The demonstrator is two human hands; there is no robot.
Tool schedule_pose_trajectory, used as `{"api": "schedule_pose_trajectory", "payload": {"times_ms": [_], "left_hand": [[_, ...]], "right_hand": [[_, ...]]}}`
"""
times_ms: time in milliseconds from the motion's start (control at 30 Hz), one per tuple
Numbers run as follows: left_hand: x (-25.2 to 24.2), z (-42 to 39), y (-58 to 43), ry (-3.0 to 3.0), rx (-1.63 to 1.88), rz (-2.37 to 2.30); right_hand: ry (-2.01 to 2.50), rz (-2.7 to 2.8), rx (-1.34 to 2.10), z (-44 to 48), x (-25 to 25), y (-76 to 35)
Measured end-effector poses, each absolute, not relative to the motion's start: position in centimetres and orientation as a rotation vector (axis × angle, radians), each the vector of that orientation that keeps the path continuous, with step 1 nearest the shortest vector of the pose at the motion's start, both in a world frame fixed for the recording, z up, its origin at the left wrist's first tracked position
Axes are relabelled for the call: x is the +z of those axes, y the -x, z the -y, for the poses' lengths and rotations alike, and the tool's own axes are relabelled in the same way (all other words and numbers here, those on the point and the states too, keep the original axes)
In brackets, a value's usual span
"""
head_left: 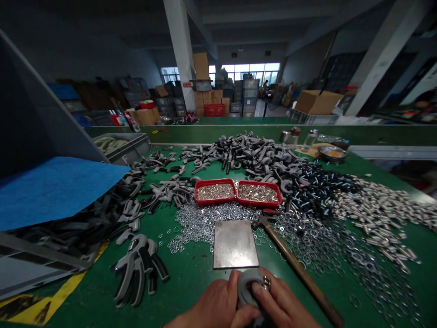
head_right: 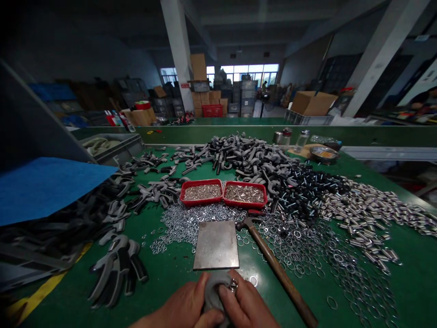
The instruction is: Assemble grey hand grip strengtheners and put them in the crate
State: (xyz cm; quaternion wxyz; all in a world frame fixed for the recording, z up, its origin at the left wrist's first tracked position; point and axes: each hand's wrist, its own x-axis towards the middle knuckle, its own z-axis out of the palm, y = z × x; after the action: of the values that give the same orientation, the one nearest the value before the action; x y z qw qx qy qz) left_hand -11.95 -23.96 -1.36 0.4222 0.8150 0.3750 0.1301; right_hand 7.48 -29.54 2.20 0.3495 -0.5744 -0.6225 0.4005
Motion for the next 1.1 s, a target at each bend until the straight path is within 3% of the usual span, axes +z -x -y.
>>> {"api": "schedule_pose_trajectory", "payload": {"times_ms": [300, 533, 700, 833, 1100], "left_hand": [[-0.6, 19.9, 11.2, -2.229, 0.327, -0.869], [1.1, 10.8, 9.0, -2.681, 0.01, -1.031], [3.7, 5.8, 5.1, -2.81, 0.056, -0.986], [4.4, 0.8, 0.3, -2.869, 0.093, -0.973], [0.9, -3.2, -3.5, -2.876, 0.007, -1.081]], "right_hand": [[1.602, 1.675, 0.918, 26.6, 0.1, -7.6], [1.856, 1.976, 0.324, 13.2, 1.5, -15.0], [2.028, 2.0, 0.103, 7.2, 1.1, -17.8], [2.12, 2.03, 0.05, 4.3, -0.2, -17.2], [2.055, 1.959, 0.083, 3.5, -2.4, -17.7]]}}
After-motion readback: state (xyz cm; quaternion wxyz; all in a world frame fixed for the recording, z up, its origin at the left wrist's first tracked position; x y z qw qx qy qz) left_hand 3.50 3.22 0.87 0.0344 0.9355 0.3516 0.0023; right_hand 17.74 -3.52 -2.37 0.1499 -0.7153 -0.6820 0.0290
